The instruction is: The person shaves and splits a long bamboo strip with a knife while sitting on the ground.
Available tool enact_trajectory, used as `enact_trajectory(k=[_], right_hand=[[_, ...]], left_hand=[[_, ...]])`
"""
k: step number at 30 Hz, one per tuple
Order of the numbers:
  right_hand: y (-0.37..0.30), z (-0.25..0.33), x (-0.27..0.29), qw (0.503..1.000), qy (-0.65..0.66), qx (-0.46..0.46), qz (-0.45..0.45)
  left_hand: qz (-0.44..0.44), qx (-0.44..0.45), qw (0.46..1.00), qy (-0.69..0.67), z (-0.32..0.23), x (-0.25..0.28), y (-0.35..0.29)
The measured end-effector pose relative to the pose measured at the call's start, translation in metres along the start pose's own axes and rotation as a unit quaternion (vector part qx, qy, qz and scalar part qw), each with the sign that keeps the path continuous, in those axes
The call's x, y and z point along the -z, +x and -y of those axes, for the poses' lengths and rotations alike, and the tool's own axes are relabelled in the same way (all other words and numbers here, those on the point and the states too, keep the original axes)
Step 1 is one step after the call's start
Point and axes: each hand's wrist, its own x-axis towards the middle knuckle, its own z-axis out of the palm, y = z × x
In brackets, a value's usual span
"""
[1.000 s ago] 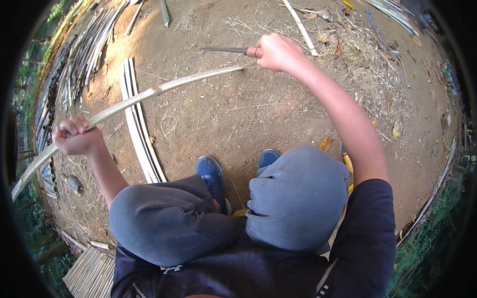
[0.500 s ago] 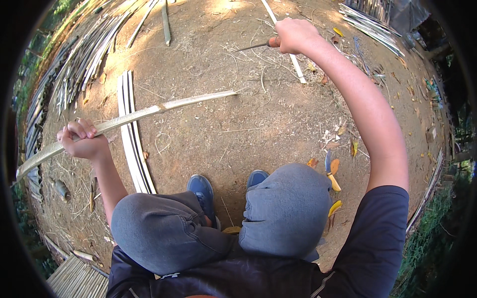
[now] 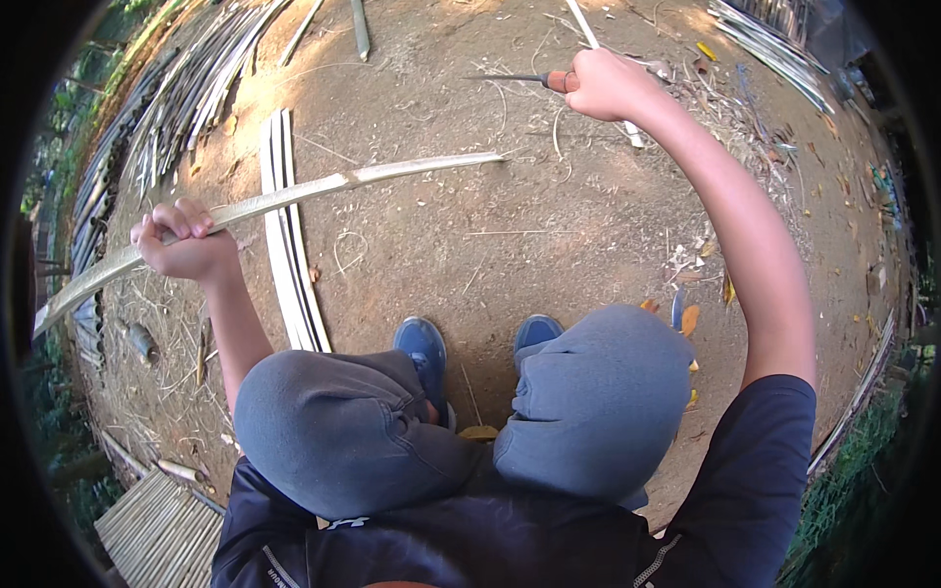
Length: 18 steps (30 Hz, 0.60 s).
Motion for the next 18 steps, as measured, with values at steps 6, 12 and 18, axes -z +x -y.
enact_trajectory(k=[6, 12, 18], right_hand=[[-0.048, 0.081, -0.073, 0.969, 0.236, 0.065, 0.04], [-0.065, 0.094, -0.163, 0.943, 0.329, 0.04, 0.005], [-0.075, 0.114, -0.149, 0.957, 0.278, 0.071, -0.032]], left_hand=[[0.139, 0.039, 0.987, -0.069, -0.006, 0.016, 0.01], [0.197, 0.082, 0.966, -0.145, -0.004, 0.013, 0.012], [0.145, 0.078, 0.975, -0.146, 0.003, 0.023, 0.021]])
